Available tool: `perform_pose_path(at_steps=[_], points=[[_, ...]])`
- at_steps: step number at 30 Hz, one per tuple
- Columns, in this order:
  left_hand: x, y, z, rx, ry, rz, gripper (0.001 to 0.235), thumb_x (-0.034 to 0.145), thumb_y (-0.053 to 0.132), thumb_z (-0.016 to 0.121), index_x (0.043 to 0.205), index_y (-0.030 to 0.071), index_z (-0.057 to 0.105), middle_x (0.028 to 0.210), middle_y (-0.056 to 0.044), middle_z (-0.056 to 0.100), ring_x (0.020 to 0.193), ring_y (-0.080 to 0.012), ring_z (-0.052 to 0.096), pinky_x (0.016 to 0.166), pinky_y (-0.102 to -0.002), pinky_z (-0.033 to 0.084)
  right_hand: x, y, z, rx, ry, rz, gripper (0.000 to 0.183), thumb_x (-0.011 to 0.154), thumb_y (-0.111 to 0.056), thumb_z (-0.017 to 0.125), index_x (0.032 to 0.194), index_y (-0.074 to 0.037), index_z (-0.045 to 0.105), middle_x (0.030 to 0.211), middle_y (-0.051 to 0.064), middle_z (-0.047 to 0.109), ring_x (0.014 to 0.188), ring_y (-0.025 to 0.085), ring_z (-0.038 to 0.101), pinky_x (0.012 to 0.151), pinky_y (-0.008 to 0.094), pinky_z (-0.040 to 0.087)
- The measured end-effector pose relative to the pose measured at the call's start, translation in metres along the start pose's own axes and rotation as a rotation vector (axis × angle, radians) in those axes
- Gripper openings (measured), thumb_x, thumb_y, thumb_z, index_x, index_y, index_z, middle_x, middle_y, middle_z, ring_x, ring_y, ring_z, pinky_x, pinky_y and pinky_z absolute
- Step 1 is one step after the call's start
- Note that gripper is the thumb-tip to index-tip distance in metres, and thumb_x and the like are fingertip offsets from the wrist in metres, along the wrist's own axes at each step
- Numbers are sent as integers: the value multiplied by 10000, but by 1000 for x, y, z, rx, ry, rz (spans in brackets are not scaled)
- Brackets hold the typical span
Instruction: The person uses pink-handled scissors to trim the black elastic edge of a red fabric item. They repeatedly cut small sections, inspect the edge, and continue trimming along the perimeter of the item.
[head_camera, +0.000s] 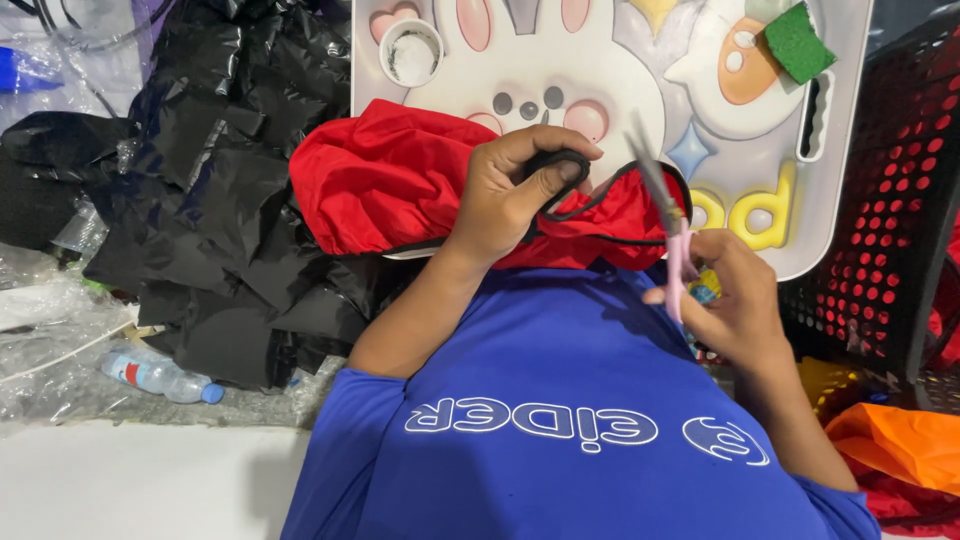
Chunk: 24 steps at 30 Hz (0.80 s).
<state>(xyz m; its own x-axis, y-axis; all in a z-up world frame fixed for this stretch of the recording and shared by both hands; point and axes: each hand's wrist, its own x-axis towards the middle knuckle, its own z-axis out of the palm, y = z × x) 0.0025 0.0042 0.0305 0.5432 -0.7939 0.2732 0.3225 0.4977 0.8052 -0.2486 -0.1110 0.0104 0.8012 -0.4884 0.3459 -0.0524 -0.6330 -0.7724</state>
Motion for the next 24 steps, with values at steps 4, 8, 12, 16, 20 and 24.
perform_pose_path(at_steps=[4, 8, 12, 16, 20, 24], points=[[-4, 16, -1, 174, -54, -96, 118, 1036, 103, 657, 1134, 58, 705, 881, -81, 720, 846, -138, 728, 734, -221, 581, -2, -4, -17, -161, -123, 98, 504, 797, -340, 883, 1023, -22, 564, 858, 61, 562, 769, 197, 521, 765, 349, 426], [-6, 10, -2, 146, -51, -111, 133, 1033, 96, 662, 1149, 41, 699, 868, -51, 695, 764, -111, 645, 684, -219, 557, 2, -4, -11, -283, -152, -23, 532, 804, -411, 876, 977, -8, 575, 796, 58, 566, 736, 262, 496, 742, 398, 438], [-7, 6, -2, 153, -29, -94, 139, 1025, 43, 659, 1158, 35, 702, 848, -52, 684, 668, -100, 553, 596, -232, 492, 0, 1, -2, -305, -133, -80, 554, 790, -353, 930, 1000, 7, 565, 787, 62, 580, 738, 289, 505, 794, 425, 472], [-6, 9, -1, 132, -32, -79, 140, 1023, -6, 642, 1143, 39, 697, 931, -69, 726, 768, -122, 648, 671, -232, 551, -2, 5, 0, -342, -133, -99, 516, 815, -333, 928, 944, 4, 560, 746, 49, 555, 687, 272, 482, 803, 426, 494], [-5, 14, 2, 82, -75, -54, 117, 1044, 27, 624, 1146, 24, 682, 893, -125, 713, 809, -181, 694, 653, -250, 567, -4, 6, 1, -445, -176, 117, 441, 796, -271, 897, 765, -64, 508, 686, 9, 472, 780, 248, 529, 662, 363, 426], [-5, 20, 0, 212, -62, -111, 115, 1037, 73, 649, 1133, 70, 713, 865, -73, 714, 863, -155, 768, 749, -185, 557, -1, 2, -10, -199, -118, 48, 429, 822, -267, 911, 955, -43, 571, 825, 69, 577, 737, 221, 512, 693, 355, 404]])
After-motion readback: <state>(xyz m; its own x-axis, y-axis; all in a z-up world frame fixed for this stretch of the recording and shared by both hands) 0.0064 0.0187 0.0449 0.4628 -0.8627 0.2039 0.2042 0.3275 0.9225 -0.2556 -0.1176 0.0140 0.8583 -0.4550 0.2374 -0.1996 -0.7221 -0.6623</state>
